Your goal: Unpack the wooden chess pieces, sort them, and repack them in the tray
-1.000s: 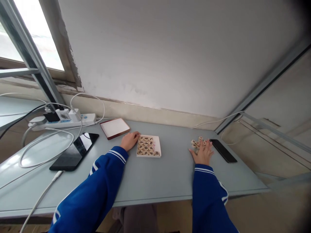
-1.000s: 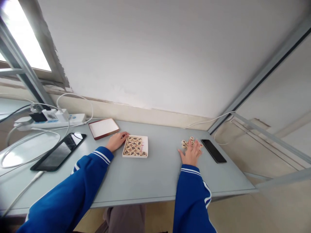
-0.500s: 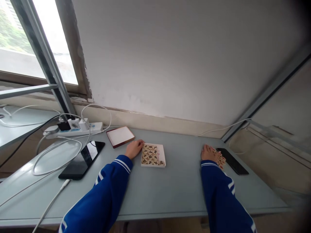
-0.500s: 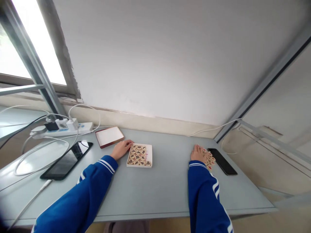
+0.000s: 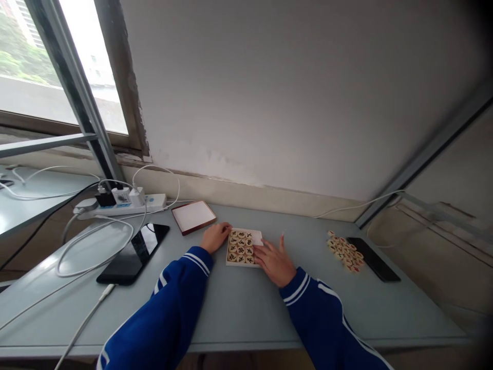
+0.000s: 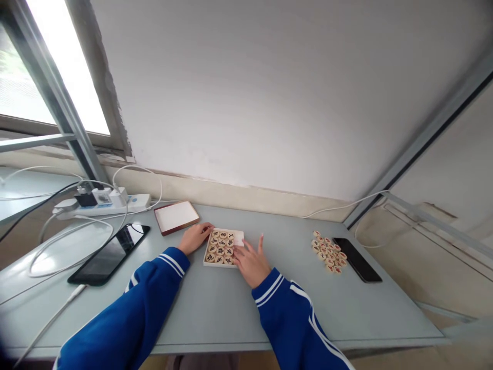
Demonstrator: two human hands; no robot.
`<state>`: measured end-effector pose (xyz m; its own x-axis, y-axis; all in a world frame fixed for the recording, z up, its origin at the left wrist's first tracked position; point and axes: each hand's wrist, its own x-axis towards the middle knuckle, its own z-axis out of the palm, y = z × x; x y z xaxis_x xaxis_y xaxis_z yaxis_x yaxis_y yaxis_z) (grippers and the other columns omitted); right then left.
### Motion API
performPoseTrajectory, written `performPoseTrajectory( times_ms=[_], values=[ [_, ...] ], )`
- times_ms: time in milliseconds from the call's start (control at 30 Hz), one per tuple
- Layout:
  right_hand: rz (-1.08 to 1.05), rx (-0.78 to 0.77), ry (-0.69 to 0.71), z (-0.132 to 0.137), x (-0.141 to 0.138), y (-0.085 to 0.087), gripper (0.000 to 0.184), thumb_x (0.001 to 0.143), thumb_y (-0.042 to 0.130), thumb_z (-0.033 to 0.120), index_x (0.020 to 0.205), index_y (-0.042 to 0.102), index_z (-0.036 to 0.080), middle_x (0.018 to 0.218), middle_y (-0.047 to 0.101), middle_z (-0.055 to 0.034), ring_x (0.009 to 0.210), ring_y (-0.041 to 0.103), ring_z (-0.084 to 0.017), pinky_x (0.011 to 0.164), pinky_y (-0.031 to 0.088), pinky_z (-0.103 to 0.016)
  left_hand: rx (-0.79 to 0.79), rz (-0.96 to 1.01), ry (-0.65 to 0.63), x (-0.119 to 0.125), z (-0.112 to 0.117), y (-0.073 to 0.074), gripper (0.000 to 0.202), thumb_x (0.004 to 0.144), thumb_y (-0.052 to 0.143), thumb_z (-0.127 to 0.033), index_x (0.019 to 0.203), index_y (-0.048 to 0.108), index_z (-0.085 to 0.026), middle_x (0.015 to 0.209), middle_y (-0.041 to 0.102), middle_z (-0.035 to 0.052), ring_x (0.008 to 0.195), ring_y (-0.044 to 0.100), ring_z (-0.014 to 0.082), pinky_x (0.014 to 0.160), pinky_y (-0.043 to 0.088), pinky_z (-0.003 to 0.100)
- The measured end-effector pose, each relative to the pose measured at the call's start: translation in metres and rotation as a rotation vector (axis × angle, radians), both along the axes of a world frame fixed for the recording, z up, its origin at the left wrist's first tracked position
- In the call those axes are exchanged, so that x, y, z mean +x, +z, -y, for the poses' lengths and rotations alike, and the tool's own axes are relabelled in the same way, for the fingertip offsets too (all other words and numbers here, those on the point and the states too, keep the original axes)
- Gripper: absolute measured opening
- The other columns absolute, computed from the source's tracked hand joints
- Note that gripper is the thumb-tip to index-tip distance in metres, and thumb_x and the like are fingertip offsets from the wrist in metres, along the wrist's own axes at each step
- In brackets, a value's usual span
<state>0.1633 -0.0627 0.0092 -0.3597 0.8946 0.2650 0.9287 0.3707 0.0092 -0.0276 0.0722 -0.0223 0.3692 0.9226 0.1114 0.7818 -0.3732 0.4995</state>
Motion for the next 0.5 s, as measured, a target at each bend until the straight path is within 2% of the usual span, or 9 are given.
performPoseTrajectory(
  times_ms=[100,300,400,500],
  values=[
    [-0.030,-0.039,-0.019,0.005,-0.003,-0.003,0.032,0.090,0.030,0.030,0.113,0.052,0.030,0.113,0.057,-0.0013,0.115,0.039,-0.021,0.098,-0.011,-0.062,-0.010,-0.002,0.003,0.000,0.001,0.000,0.036,0.085,0.032,-0.043,0.096,0.060,-0.023,0.091,0.064,0.0053,0.084,0.057,0.0201,0.067,0.040,0.026],
    [-0.064,-0.067,-0.125,-0.008,0.000,-0.002,0.033,0.085,0.040,0.040,0.115,0.050,0.033,0.104,0.060,-0.0017,0.101,0.048,-0.022,0.098,-0.003,-0.064,0.025,-0.008,-0.005,0.000,0.001,0.000,0.035,0.086,0.031,-0.042,0.096,0.059,-0.023,0.089,0.064,0.0058,0.083,0.057,0.0202,0.067,0.040,0.026],
    [-0.061,-0.052,-0.140,-0.017,-0.006,-0.002,0.031,0.084,0.042,0.036,0.114,0.051,0.035,0.104,0.059,-0.0014,0.099,0.047,-0.023,0.097,0.002,-0.065,0.047,-0.017,-0.009,0.000,0.001,-0.002,0.036,0.086,0.030,-0.043,0.096,0.059,-0.024,0.089,0.063,0.0055,0.084,0.057,0.0204,0.068,0.040,0.027],
    [-0.080,-0.029,-0.139,-0.022,-0.009,-0.002,0.028,0.085,0.040,0.031,0.109,0.055,0.035,0.103,0.059,-0.0011,0.098,0.047,-0.023,0.097,0.001,-0.064,0.035,-0.022,-0.006,0.000,0.002,-0.002,0.035,0.086,0.030,-0.043,0.096,0.058,-0.025,0.090,0.063,0.0048,0.085,0.057,0.0201,0.068,0.040,0.027]
  ],
)
